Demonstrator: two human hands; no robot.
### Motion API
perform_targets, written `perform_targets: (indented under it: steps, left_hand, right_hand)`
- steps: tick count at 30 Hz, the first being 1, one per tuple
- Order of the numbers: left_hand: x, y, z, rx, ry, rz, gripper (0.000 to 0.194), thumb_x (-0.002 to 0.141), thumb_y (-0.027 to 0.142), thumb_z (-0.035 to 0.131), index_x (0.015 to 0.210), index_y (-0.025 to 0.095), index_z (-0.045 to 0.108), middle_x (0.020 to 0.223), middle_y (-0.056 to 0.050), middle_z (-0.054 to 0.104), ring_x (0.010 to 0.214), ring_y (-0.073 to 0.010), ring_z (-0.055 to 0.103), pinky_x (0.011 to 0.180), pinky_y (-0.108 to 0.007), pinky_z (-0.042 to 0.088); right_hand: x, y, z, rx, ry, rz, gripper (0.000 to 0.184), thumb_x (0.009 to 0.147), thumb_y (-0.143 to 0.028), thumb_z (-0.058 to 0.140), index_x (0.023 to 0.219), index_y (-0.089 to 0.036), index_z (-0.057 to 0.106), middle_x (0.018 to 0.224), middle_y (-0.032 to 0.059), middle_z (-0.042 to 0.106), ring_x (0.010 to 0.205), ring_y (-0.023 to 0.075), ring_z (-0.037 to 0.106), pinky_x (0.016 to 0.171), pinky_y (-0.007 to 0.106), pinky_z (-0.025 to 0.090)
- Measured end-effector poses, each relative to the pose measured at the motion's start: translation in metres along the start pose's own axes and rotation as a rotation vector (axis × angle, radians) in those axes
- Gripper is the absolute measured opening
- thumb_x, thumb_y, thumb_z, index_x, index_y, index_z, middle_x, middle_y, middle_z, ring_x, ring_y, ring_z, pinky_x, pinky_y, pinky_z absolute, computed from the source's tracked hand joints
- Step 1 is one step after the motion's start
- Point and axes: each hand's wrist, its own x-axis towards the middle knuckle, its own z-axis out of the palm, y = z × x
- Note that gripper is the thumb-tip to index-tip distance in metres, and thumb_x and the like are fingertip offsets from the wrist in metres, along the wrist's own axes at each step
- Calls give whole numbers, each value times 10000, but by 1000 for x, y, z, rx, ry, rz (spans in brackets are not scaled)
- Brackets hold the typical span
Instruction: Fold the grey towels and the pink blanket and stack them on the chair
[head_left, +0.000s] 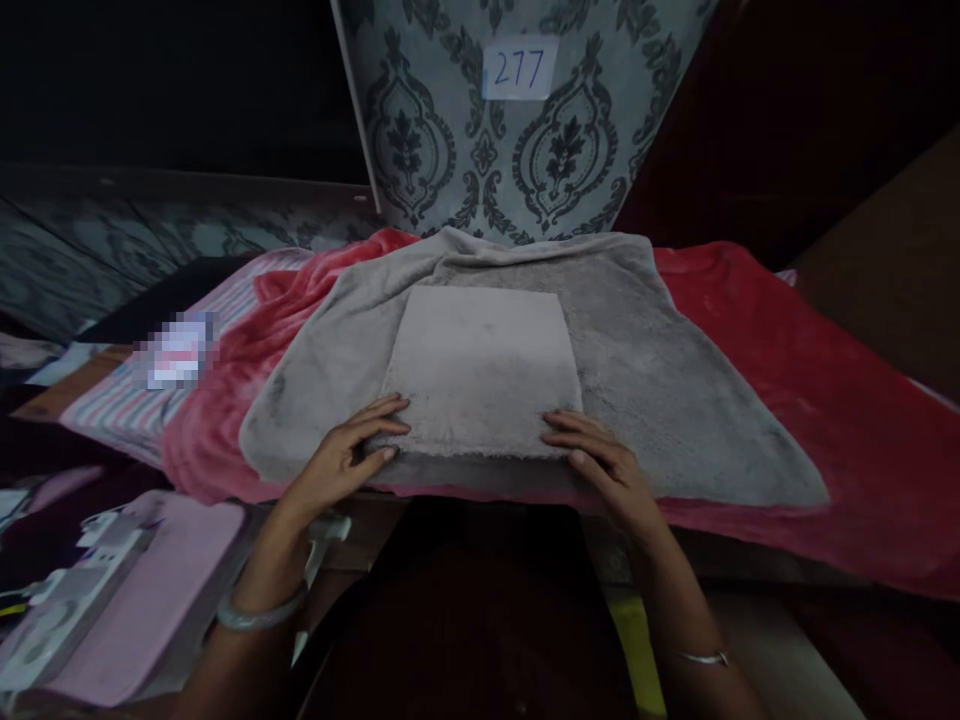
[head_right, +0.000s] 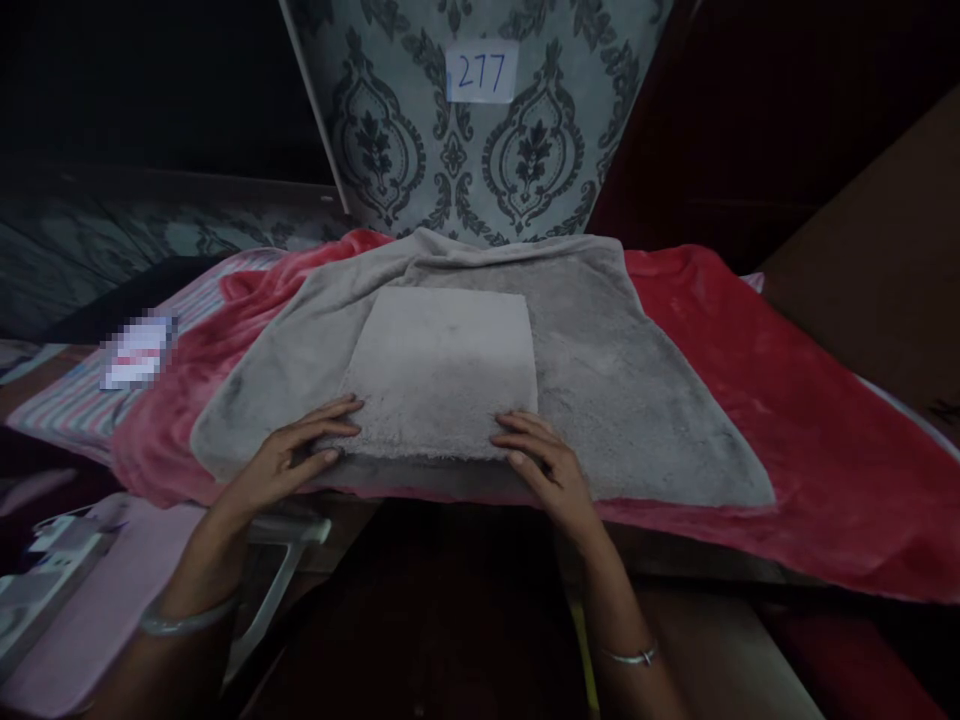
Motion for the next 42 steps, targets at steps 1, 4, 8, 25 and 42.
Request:
perform_targets:
  steps: [1, 4, 8, 25, 42]
  left_hand:
    - [0, 1, 1, 33, 19, 7, 280, 924, 417, 585, 1088, 239, 724, 1401, -101, 620, 1372, -275, 511, 1160, -524, 401]
    - [2, 8, 13, 200, 149, 40, 344, 948, 396, 545, 1216, 223, 676, 1464, -109, 563, 1394, -274, 483, 1168, -520, 388]
    - [6, 17, 42, 411, 111, 47, 493, 942, 322, 548, 1432, 265, 536, 1578, -81, 428, 1497, -313, 312, 1227, -591, 222]
    - [8, -2, 14, -631, 518, -594, 793, 687, 511, 833, 1372, 202, 581, 1341, -137, 648, 1251, -279, 596, 1085, -397, 462]
    - [18, 25, 31, -1259, 612, -699, 379, 708, 251, 727, 1081, 196, 694, 1059, -53, 761, 1001, -267, 709, 863, -427, 595]
  right_hand:
    - [-3, 1, 0, -5, 50, 22, 334, 942, -528, 564, 1018, -289, 786, 1321, 68, 667, 1307, 285, 544, 1134, 526, 379]
    - [-7, 12, 2, -34, 274, 144, 378, 917, -535, 590, 1110, -256, 757, 1372, 101, 628, 1301, 295, 551, 1108, 516, 420]
    - [-2, 28, 6, -22, 321, 263, 560, 854, -552, 630, 1300, -215, 660, 1301, 137, 669, 1179, 290, 641, 1033, 492, 499]
    - [12, 44, 7, -125, 241, 205, 588, 854, -517, 602, 1355, -209, 617, 1381, 142, 615, 1255, 300, 586, 1073, 526, 452]
    - [79, -59, 82, -248, -237, -231, 765, 862, -408, 654, 1549, -224, 370, 1495, 155, 499, 1322, 312, 518, 1095, 525, 436]
